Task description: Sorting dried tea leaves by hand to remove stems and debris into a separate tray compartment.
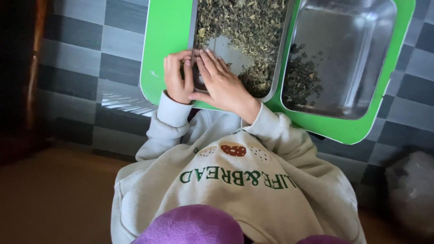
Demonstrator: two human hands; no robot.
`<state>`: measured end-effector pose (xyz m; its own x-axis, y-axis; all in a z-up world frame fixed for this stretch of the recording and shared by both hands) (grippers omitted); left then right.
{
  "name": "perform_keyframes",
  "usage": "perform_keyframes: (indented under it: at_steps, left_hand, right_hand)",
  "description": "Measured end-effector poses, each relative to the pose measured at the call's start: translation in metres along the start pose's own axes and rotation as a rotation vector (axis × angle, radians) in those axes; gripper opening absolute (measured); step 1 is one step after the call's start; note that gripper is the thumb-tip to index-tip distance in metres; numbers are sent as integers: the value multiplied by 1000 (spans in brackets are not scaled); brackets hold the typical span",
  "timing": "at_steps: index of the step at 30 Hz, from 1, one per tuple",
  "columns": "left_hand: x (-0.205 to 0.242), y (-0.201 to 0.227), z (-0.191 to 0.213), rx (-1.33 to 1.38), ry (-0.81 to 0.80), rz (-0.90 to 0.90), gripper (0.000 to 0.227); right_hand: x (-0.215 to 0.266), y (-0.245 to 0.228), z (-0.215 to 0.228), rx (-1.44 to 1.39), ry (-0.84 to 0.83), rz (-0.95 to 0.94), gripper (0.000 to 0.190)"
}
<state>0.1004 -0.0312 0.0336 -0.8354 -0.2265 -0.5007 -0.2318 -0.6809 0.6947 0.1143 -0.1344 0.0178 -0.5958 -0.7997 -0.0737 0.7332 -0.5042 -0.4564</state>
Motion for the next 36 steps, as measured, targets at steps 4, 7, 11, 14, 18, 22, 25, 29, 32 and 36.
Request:
perform_keyframes:
  at_steps: [4, 7, 11, 14, 18, 22, 25, 29, 32, 36]
  left_hand:
    - [-1, 9, 1, 18, -34, -27, 20]
    - [-1, 8, -2, 8, -36, -50, 19]
    - [-1, 8, -3, 8, -49, -64, 21]
    - [-1, 8, -4, -5, -47, -60, 19]
    - [-2, 9, -3, -27, -57, -71, 18]
    - [-2, 5, -2, -12, -52, -45, 18]
    - [-1, 9, -3, 17, -64, -56, 19]
    - [-1, 6, -4, 37, -59, -43, 19]
    - [-2, 8, -4, 38, -66, -56, 20]
    - [0, 9, -4, 23, -68, -78, 19]
  right_hand:
    - [14, -1, -3, 1, -161, -5, 99]
    - [42, -1, 14, 140, -5, 56, 87]
    - [61, 8, 24, 189, -64, -80, 90]
    - [52, 3, 22, 212, -92, -94, 103]
    - [22, -14, 3, 6, -80, 49, 99]
    - [19, -2, -7, 12, -188, -30, 104]
    - [42, 14, -2, 155, -237, -131, 103]
    - [74, 19, 21, 422, -29, -163, 107]
    - [69, 15, 38, 457, 47, -214, 108]
    - [51, 20, 8, 186, -90, -181, 109]
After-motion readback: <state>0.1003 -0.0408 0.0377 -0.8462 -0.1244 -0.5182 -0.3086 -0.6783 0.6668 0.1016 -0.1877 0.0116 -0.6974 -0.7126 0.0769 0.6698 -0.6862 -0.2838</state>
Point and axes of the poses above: each hand's wrist, its own x-axis away from the middle knuckle, its own z-axis out of the back of the hand, y = z × x, the point moved 10 cm from there along -x, towards the middle knuckle, and after that the axes turned 2 degrees about -x, right-handed, at the moved point
